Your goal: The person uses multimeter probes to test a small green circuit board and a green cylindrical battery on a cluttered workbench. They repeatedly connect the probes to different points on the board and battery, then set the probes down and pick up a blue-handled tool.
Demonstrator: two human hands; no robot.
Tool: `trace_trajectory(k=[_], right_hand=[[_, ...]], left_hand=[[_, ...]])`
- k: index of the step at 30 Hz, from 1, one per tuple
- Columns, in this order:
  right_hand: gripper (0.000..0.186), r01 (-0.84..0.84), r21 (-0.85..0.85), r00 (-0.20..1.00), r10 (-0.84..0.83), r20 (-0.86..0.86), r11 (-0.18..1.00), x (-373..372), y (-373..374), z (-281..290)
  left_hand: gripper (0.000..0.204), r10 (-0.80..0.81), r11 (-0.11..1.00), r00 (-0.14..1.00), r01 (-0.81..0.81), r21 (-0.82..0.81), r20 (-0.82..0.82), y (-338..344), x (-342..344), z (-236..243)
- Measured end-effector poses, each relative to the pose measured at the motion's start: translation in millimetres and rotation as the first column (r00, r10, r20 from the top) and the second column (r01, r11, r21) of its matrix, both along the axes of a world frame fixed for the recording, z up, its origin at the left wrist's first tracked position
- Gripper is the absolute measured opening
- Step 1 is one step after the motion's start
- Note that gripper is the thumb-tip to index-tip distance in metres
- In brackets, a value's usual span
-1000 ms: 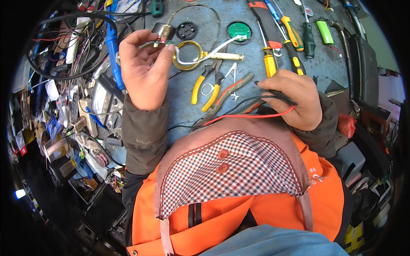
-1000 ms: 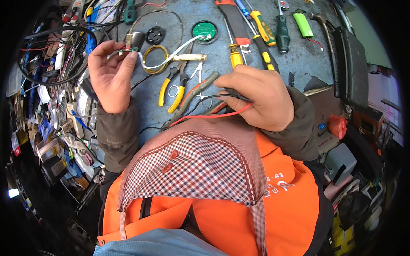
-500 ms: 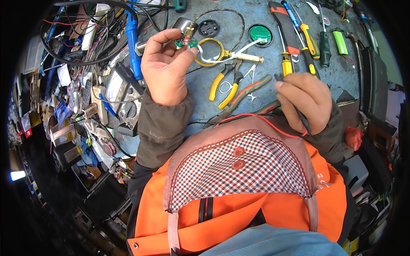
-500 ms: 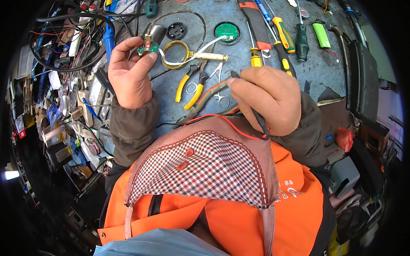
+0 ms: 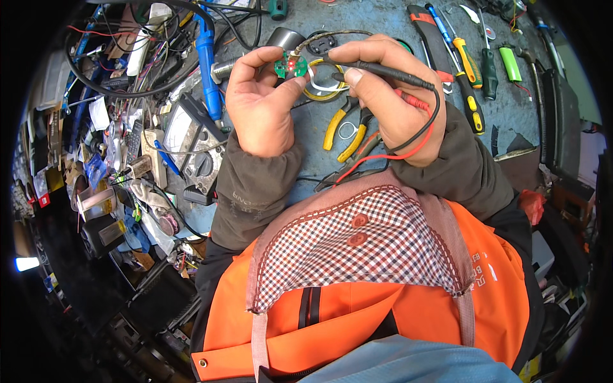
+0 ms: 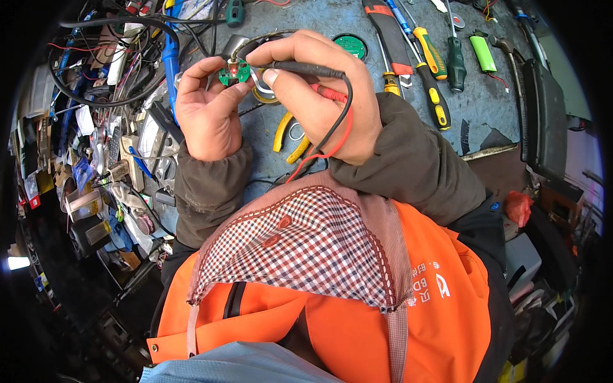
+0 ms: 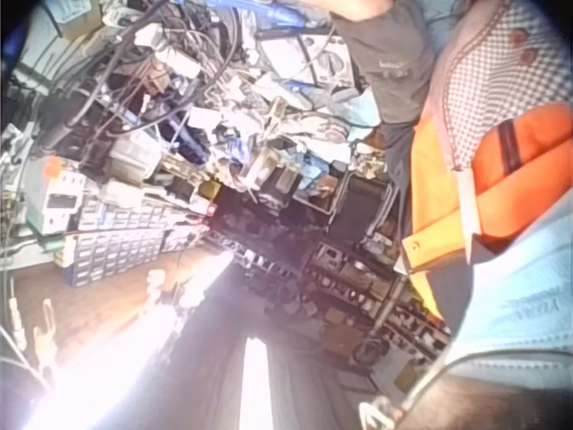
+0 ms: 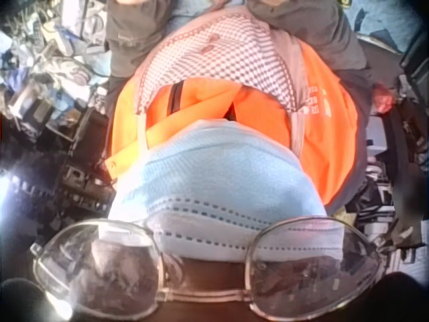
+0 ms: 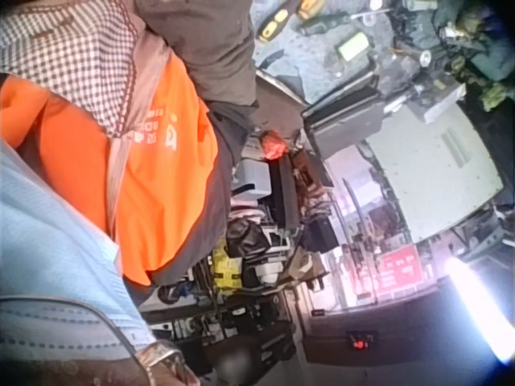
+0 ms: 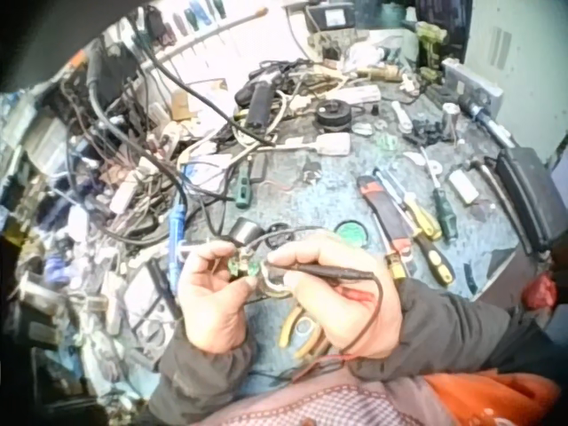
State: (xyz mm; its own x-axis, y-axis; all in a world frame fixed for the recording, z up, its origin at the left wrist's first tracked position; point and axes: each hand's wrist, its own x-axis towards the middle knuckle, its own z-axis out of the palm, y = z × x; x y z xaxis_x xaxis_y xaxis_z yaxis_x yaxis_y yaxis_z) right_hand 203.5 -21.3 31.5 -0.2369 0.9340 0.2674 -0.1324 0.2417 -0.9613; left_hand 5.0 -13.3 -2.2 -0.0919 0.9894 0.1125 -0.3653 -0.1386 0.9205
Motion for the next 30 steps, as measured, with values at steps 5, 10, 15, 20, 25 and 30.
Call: trace_trajectory(k=[5, 10, 15, 20, 25, 30], right_hand=[[0.015, -0.009, 0.206, 0.998, -0.005, 0.067, 0.979, -0.7, 3.3, -6.8], [0.015, 0.095, -0.083, 0.989, -0.104, -0.105, 0.992, -23.8, -3.2, 4.5], [0.015, 0.133, -0.124, 0.978, -0.151, -0.142, 0.983, -32.3, 0.7, -11.9], [0.016, 0.115, -0.124, 0.985, -0.129, -0.111, 0.986, -29.0, 4.1, -16.9], [0.017, 0.123, -0.148, 0.980, -0.144, -0.139, 0.981, -31.6, 5.3, -18.7], [0.018, 0.147, -0.108, 0.974, -0.163, -0.157, 0.983, -32.5, 7.6, -23.8]], left_hand=[[0.044, -0.002, 1.000, 1.000, 0.002, -0.003, 0.021, 0.2, 0.1, -2.9], [0.045, -0.012, 1.000, 1.000, 0.012, -0.011, 0.029, 1.5, 0.8, -3.7], [0.045, -0.001, 0.999, 1.000, 0.001, -0.035, 0.011, -1.0, -0.8, -2.7], [0.045, -0.003, 1.000, 1.000, 0.003, -0.004, 0.015, -0.6, 1.6, -3.4], [0.047, 0.043, 0.999, 0.996, -0.040, 0.036, -0.077, 0.0, 4.0, -3.3], [0.047, -0.029, 0.999, 0.999, 0.029, 0.016, -0.036, 1.4, 5.4, -3.8]])
